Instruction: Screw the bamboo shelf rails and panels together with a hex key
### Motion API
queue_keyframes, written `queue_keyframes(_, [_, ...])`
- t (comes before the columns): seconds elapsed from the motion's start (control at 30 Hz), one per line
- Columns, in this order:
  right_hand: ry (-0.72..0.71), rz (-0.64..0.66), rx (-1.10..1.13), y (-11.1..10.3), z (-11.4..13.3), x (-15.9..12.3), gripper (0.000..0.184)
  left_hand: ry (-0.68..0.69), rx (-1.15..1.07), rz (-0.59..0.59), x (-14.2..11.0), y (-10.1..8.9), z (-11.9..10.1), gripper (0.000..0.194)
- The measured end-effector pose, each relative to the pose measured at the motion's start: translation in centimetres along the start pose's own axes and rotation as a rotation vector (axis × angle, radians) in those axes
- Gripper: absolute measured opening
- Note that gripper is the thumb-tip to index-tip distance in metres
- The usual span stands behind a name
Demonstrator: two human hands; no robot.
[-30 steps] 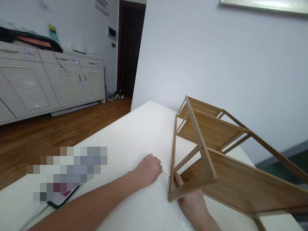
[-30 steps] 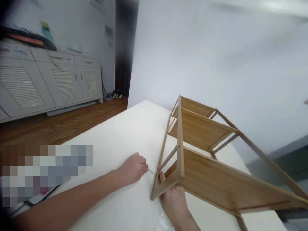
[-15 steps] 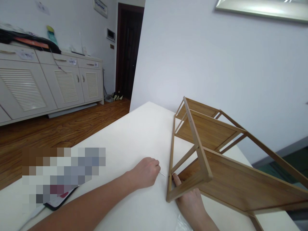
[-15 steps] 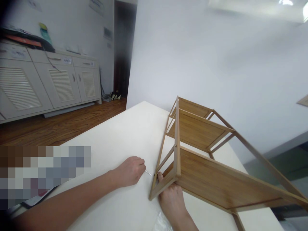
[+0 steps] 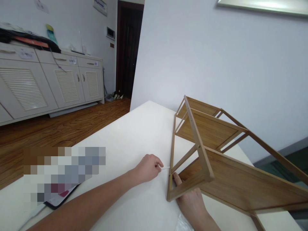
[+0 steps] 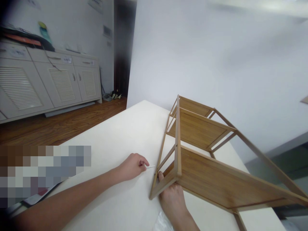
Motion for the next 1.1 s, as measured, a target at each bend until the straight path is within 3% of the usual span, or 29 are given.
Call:
queue_keyframes(0.23, [-0.005, -0.004, 0.025, -0.2, -0.1, 0.0, 0.053, -0.104, -0.179, 0.120, 0.5, 0.8, 1.0, 0.024])
queue_keyframes(0.43, [0.003, 0.011, 0.054, -0.2, 0.0, 0.2, 0.055, -0.140, -0.172, 0.175, 0.6, 1.2, 1.1, 0.027])
queue_keyframes(1.1, [0.020, 0.015, 0.061, 0.1, -0.3, -0.2, 0.057, -0.041, 0.089, 0.065, 0.5, 0.9, -0.2, 0.032])
Point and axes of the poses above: each hand's wrist, its own x-axis towards the middle knuckle, its own y-axis out of the palm, z = x × y, the point moved 7 cm from there along x, towards the middle knuckle, and after that the axes turned 12 degrees about z, right-handed, at the moved point
